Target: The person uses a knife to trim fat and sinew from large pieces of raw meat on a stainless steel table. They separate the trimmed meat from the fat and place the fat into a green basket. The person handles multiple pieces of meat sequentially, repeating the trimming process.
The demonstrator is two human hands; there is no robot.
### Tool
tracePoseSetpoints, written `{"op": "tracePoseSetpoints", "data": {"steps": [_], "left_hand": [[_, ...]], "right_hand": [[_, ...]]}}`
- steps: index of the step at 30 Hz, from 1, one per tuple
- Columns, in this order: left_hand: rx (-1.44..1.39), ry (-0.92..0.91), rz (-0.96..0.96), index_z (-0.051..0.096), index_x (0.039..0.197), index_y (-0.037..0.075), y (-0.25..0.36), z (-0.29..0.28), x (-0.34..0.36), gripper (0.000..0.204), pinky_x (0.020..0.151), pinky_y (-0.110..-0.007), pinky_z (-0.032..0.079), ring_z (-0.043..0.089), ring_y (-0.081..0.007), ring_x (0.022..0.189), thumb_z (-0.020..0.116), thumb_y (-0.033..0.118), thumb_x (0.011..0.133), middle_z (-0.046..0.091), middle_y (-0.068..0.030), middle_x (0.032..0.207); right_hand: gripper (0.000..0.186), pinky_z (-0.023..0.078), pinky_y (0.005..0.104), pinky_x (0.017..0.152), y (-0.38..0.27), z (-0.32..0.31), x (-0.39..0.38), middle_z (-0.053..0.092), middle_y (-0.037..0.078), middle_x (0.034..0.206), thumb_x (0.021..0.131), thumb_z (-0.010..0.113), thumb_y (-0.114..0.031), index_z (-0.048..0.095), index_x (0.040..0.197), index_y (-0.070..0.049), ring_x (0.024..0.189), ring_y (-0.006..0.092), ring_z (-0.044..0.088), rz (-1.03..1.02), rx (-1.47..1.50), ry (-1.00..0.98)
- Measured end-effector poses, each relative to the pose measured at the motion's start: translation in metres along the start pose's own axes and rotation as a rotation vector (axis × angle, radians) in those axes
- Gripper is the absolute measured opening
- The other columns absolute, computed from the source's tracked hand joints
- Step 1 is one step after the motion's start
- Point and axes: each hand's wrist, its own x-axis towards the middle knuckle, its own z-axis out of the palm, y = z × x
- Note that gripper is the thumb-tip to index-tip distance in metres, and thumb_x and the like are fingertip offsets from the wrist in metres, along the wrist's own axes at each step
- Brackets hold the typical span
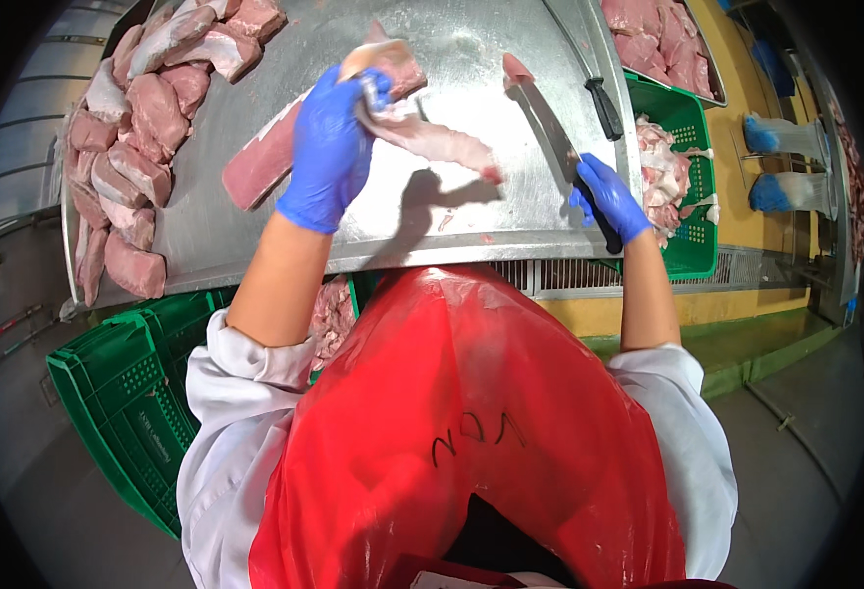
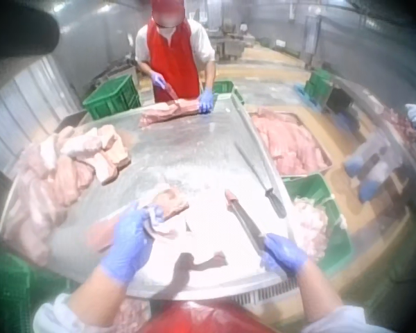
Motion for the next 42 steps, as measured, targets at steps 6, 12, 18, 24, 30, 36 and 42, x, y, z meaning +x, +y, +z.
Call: {"op": "tracePoseSetpoints", "data": {"steps": [6,12,18,24,30,36,42], "left_hand": [[0.772,0.305,-0.433,0.051,0.114,0.000,-0.117,-0.140,-0.060,0.039,0.096,-0.044,0.049,0.060,-0.0296,0.103,0.069,0.021,0.087,0.058,-0.0152,0.109],[1.445,-0.158,0.331,0.053,0.127,-0.003,-0.163,-0.077,-0.038,0.057,0.109,-0.052,0.038,0.047,-0.0453,0.128,0.073,0.023,0.080,0.052,-0.0275,0.134],[1.227,-0.150,-0.263,0.059,0.087,0.001,-0.186,-0.066,0.003,0.011,0.066,-0.042,0.050,0.060,-0.0276,0.070,0.055,0.011,0.087,0.060,-0.0124,0.079],[-0.642,0.280,-1.174,0.051,0.089,0.002,-0.149,-0.094,-0.019,0.014,0.042,-0.023,0.035,0.041,-0.0076,0.047,0.042,0.011,0.093,0.046,-0.0008,0.062],[0.079,-0.047,-0.908,0.052,0.082,0.006,-0.167,-0.098,-0.043,0.017,0.038,-0.022,0.032,0.043,-0.0080,0.045,0.046,0.014,0.095,0.046,-0.0005,0.062],[0.984,-0.152,-0.471,0.065,0.091,-0.002,-0.195,-0.135,-0.048,0.029,0.056,-0.034,0.047,0.059,-0.0192,0.064,0.052,0.024,0.094,0.063,-0.0086,0.075],[0.908,-0.096,-0.496,0.070,0.107,0.000,-0.052,-0.116,-0.051,0.028,0.079,-0.033,0.052,0.064,-0.0175,0.088,0.055,0.020,0.096,0.070,-0.0110,0.096]], "right_hand": [[0.041,0.043,0.0230,0.045,0.049,-0.017,-0.020,0.061,0.005,0.074,0.106,0.050,-0.037,0.051,0.135,-0.008,0.052,0.0105,0.052,-0.032,0.253,0.114],[0.041,0.043,0.0260,0.041,0.037,-0.013,-0.023,0.061,0.007,0.075,0.106,0.049,-0.037,0.051,0.137,-0.010,0.049,0.0118,0.051,-0.006,0.436,0.093],[0.048,0.043,0.0224,0.047,0.029,0.023,-0.010,0.058,0.003,0.078,0.107,0.047,-0.036,0.045,0.149,-0.013,0.056,0.0086,0.053,-0.176,0.147,0.080],[0.051,0.050,0.0526,0.081,0.007,0.084,-0.019,0.062,0.024,0.090,0.105,0.042,-0.031,0.037,0.156,-0.034,0.085,0.0429,0.062,-0.342,-0.876,-0.164],[0.053,0.053,0.0510,0.083,0.004,0.138,0.022,0.063,0.026,0.099,0.103,0.046,-0.022,0.038,0.154,-0.032,0.091,0.0432,0.065,-0.385,-0.992,-0.144],[0.058,0.055,0.0502,0.084,-0.028,0.210,0.074,0.063,0.028,0.108,0.098,0.047,-0.014,0.037,0.154,-0.029,0.097,0.0432,0.067,-0.471,-1.027,-0.168],[0.058,0.054,0.0512,0.088,-0.016,0.150,0.078,0.062,0.029,0.117,0.101,0.044,-0.017,0.034,0.156,-0.031,0.100,0.0454,0.066,-0.404,-1.058,-0.118]]}}
